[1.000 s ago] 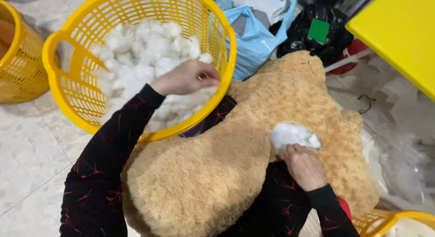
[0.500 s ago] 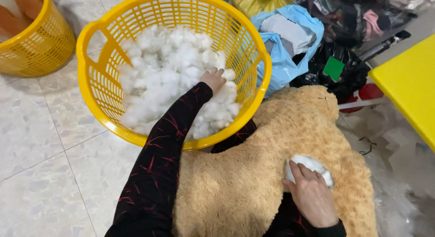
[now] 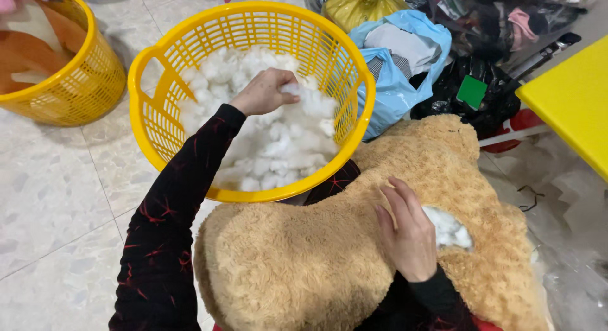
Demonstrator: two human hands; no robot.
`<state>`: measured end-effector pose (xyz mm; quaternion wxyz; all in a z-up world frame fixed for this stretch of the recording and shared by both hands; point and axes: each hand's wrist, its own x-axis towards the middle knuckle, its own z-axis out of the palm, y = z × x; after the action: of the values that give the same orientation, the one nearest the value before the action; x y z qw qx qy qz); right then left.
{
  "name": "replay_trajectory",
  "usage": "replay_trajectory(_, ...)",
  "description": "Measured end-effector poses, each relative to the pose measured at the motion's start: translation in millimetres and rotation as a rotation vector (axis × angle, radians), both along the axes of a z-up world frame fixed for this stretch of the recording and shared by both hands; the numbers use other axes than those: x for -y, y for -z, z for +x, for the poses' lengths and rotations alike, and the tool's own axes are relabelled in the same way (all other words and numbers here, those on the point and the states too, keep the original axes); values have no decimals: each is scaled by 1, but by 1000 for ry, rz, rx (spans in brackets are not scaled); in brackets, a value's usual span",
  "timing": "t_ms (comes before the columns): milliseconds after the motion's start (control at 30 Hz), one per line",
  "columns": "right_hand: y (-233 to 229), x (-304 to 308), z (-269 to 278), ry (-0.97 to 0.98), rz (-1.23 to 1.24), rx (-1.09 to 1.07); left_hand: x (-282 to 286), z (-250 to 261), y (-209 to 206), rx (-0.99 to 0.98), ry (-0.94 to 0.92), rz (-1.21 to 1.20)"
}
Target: The person repeatedly takes handfuls of white stuffing from a yellow basket and inserts them into an opening in a large teddy bear resting on their lap. They push and compress the stuffing into the bear's body throughout the clip.
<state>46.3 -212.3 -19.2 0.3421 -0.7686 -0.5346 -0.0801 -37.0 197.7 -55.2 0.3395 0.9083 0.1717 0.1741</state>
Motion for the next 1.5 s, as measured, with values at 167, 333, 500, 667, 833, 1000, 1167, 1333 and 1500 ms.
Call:
replay_trajectory(167, -4, -40, 4, -131, 120, -275, 38, -21, -58, 82, 52, -160)
replay_trajectory(333, 1, -118, 25, -305, 241, -784, 70, -27, -84, 138, 177, -221)
replay_trajectory(500, 11, -161, 33, -298, 237, -825, 84, -28, -89, 283, 259, -212)
replay_trajectory(667, 37, -176, 40, -343, 391, -898, 93, -36, -74, 416, 272, 83)
replay_trajectory(833, 76, -181, 64, -249, 433, -766, 76, -48, -61, 147, -73, -66)
replay_trajectory(1000, 82, -177, 71, -84, 208, -362, 41, -71, -48, 376, -371, -382)
replay_trajectory(1167, 41, -159, 31, -278, 259, -15, 50, -54, -36, 641, -360, -395)
replay_trajectory(1333, 16, -137, 15, -352, 364, -934, 121, 5, -26, 644, -80, -499)
replay_trajectory(1500, 32, -39, 88, -229, 488, -810, 188, 51, -44, 642, 55, -480)
